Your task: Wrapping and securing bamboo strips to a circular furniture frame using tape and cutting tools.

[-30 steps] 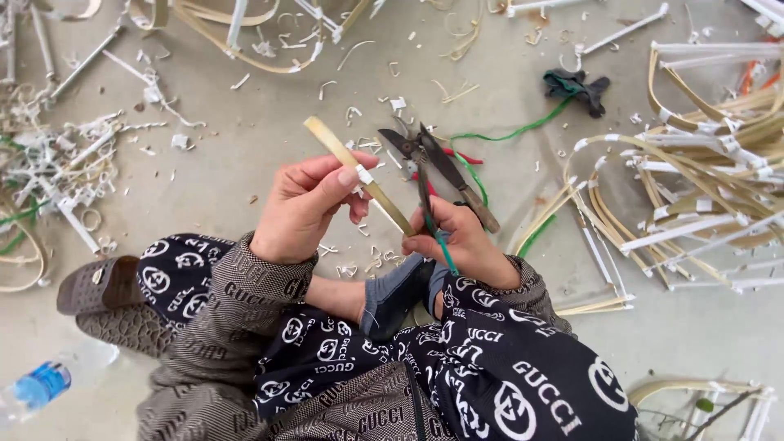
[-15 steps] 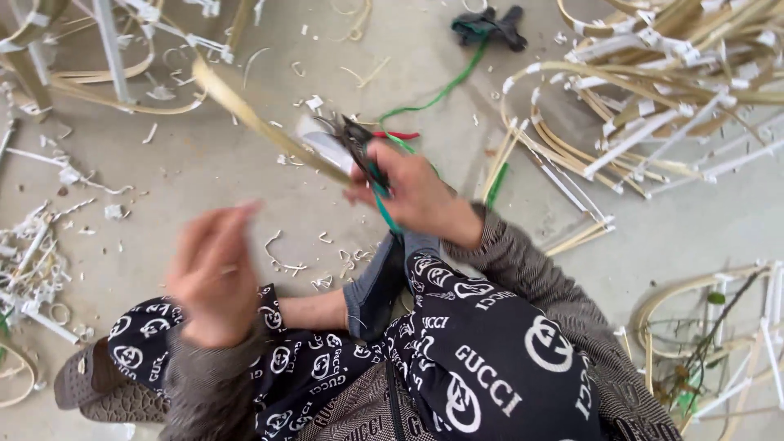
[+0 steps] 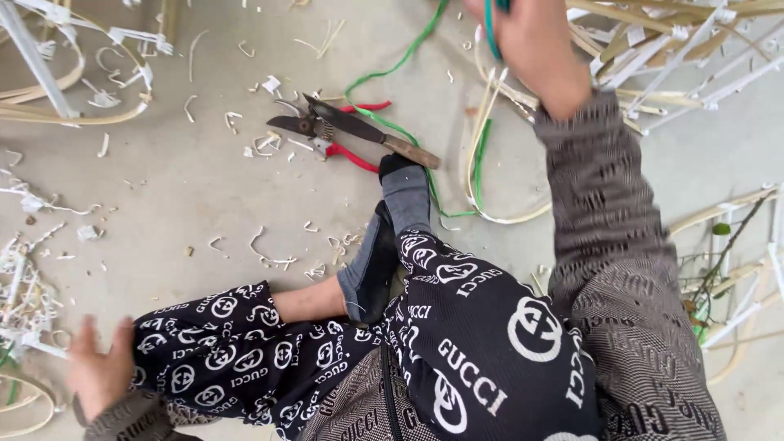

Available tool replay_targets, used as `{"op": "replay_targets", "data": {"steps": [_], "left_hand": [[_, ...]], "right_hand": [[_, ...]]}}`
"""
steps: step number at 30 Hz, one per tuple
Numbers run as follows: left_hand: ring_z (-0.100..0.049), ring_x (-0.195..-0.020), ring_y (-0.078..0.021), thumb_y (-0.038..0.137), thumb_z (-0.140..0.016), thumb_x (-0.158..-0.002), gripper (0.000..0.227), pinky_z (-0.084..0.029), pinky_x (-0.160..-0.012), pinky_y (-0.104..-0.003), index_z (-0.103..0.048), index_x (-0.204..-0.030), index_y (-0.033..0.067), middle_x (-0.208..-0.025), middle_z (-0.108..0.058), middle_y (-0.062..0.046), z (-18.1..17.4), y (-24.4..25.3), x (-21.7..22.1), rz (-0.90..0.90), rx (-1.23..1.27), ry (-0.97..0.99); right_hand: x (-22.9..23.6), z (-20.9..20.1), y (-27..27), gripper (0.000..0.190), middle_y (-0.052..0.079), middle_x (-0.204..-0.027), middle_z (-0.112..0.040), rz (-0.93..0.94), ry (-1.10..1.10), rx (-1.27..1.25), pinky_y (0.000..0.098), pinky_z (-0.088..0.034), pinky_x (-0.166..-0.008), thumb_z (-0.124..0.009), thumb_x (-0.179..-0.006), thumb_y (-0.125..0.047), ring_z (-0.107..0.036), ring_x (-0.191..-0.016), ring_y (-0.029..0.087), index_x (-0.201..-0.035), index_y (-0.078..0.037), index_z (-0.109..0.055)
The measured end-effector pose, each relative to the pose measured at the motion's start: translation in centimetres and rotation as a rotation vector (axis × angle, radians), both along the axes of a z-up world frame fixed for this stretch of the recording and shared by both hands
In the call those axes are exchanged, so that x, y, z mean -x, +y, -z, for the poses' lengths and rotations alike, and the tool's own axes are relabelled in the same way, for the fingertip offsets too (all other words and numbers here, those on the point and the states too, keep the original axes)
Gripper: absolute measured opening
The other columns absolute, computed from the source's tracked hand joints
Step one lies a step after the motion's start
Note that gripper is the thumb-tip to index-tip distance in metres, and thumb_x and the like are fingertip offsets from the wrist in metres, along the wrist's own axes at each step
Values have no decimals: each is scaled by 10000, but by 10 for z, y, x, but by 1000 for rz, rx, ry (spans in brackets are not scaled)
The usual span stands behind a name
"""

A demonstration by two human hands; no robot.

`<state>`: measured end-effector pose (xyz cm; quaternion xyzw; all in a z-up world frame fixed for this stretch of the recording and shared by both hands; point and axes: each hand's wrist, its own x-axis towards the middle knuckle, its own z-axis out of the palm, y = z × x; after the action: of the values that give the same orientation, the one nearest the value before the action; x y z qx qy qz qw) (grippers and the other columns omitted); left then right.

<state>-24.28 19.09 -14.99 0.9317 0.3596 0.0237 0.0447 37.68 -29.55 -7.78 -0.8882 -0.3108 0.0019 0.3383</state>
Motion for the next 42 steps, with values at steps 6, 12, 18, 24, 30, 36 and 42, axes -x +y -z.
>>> {"op": "replay_targets", "data": {"steps": [6, 12, 18, 24, 30, 36, 42], "left_hand": [[-644, -1073, -417, 306, -630, -1129, 360, -494, -973, -495, -722, -1255, -18, -1089, -675, -282, 23, -30, 9, -196, 282, 1], [-577, -1253, -430, 316, -586, -1114, 314, -399, -1112, -553, -744, -1261, 88, -1285, -679, -187, 15, -44, -3, -82, 186, 107], [-450, -1459, -419, 411, -612, -1091, 356, -88, -1192, -664, -706, -1284, 128, -1440, -630, -132, -18, -84, -43, -47, 224, 48], [-641, -1177, -249, 186, -656, -1011, 376, -507, -962, -351, -662, -1346, 17, -1319, -664, -147, -62, -140, -147, -80, 745, -315], [-672, -1126, -187, 184, -663, -947, 401, -567, -800, -321, -651, -1328, 60, -1333, -645, -93, -82, -184, -230, -10, 1038, -410], [-608, -1279, -232, 309, -487, -1082, 570, -496, -1084, -383, -372, -1586, 66, -1472, -576, -131, -75, -187, -293, 49, 1773, -875], [-616, -1225, -250, 321, -430, -1123, 501, -511, -1047, -409, -429, -1552, 62, -1402, -602, -120, -69, -144, -319, -10, 2065, -1250]], "right_hand": [[114, 102, -84, 481, 170, -749, -636, 295, 128, 404, 508, -481, -621, -791, -962, -464, -642, -708, 411, -941, -27, -591], [170, 123, -79, 427, 131, -786, -699, 395, 361, 270, 465, -530, -650, -805, -858, -411, -695, -721, 353, -935, -35, -617], [167, 7, -94, 312, 101, -799, -679, 433, 271, 150, 388, -516, -638, -799, -910, -239, -652, -711, 270, -1109, -41, -663], [171, -122, -91, 291, 74, -997, -674, 143, 582, -694, 271, -496, -753, -764, -999, -159, -623, -829, 149, -1200, -47, -585], [134, -111, -67, 235, 82, -776, -667, -319, 599, -1017, 254, -403, -561, -790, -964, -202, -558, -608, 133, -1022, -52, -618], [123, -73, -2, 252, 37, -730, -689, -683, 831, -1114, 282, -390, -573, -825, -918, -221, -590, -575, 127, -1027, -81, -647], [125, -40, 29, 229, 37, -820, -685, -689, 872, -1030, 303, -422, -627, -822, -949, -195, -605, -679, 151, -1046, -69, -657]]}}
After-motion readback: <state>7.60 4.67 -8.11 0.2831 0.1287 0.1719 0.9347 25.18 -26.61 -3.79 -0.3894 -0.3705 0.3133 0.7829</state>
